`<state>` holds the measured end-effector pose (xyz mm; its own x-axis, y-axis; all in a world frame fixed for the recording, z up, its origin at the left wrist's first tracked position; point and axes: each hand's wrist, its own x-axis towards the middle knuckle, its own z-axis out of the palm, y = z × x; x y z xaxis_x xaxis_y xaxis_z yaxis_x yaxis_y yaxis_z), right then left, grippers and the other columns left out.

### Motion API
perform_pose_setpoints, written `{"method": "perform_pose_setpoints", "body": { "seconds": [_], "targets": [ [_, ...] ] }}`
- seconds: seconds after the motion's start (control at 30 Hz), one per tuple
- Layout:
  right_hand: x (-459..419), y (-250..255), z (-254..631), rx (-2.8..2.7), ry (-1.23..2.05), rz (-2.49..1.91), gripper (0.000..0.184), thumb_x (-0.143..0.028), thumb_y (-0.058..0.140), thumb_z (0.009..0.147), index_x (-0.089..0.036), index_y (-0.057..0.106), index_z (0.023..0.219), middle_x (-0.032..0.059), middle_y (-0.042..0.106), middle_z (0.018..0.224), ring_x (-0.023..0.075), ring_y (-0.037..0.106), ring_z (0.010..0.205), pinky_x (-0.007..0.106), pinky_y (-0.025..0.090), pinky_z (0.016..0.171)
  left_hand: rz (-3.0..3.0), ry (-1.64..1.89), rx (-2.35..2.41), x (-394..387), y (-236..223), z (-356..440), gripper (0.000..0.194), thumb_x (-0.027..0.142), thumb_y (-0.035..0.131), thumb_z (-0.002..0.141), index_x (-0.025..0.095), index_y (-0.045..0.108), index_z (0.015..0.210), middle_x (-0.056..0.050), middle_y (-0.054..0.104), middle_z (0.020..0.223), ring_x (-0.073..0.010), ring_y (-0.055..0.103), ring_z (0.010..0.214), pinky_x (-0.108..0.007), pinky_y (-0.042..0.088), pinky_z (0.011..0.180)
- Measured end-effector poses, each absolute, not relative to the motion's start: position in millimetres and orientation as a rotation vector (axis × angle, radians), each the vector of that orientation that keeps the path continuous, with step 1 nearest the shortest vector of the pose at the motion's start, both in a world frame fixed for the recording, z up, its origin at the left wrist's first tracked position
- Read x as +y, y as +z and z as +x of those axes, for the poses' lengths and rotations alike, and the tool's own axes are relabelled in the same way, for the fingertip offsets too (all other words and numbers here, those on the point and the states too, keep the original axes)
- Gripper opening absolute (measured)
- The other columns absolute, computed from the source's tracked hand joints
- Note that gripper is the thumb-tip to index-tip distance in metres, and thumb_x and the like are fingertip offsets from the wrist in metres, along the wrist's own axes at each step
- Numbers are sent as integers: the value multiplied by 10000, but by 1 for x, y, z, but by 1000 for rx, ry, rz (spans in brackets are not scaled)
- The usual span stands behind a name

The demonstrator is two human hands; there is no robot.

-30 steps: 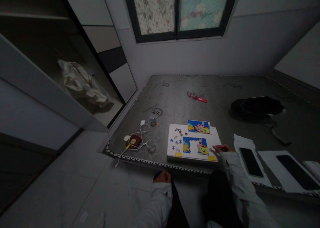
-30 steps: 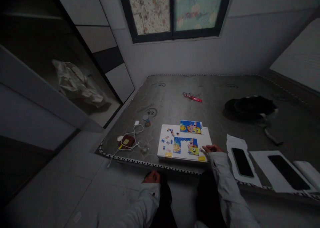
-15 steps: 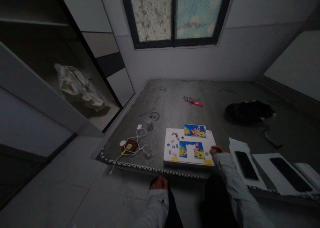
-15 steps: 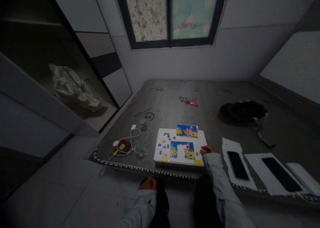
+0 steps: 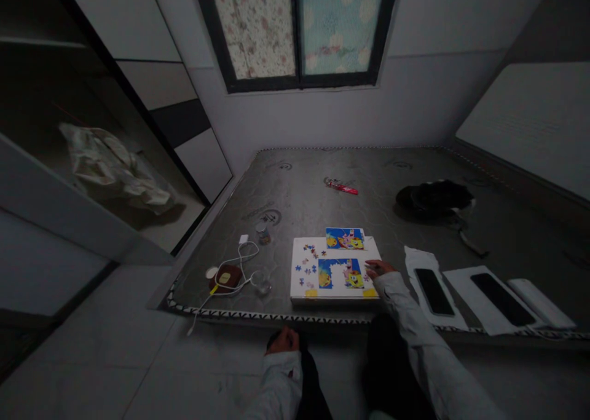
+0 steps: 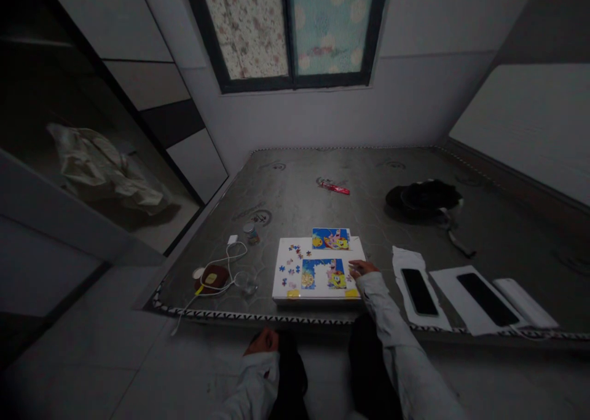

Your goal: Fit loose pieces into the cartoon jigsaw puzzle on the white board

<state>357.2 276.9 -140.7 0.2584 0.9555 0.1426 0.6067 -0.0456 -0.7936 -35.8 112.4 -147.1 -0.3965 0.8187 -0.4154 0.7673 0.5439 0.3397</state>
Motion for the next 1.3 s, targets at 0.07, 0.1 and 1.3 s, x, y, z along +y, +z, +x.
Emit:
{"method": "perform_pose_setpoints", "body": {
  "seconds": [0.07, 0.1, 1.3],
  "targets": [
    [271, -142, 361, -1425, 533, -1761, 497, -608, 710, 676, -252, 880, 978, 130, 876, 1000, 301, 776, 872, 484, 633, 881, 1263, 122, 2200, 112, -148, -37, 271, 286, 635, 1136, 250, 760, 899, 0, 809, 907, -159, 708, 829, -263, 351, 688],
    [268, -143, 363, -1422, 523, -1772, 478, -608, 714, 687, -256, 880, 964, 125, 875, 987, 291, 766, 852, 475, 628, 874, 1260, 121, 2183, 112, -148, -37, 271, 285, 628, 1140, 245, 760, 907, -1, 803, 907, -159, 701, 830, -264, 350, 691],
    [232, -140, 369, -1482, 335, -2150, 443, -594, 667, 805, -278, 887, 1024, 90, 870, 1038, 302, 778, 992, 456, 560, 951, 1253, 48, 2175, 112, -145, -35, 258, 312, 617, 1159, 245, 818, 1012, -19, 839, 954, -163, 723, 852, -283, 351, 692]
  ]
}}
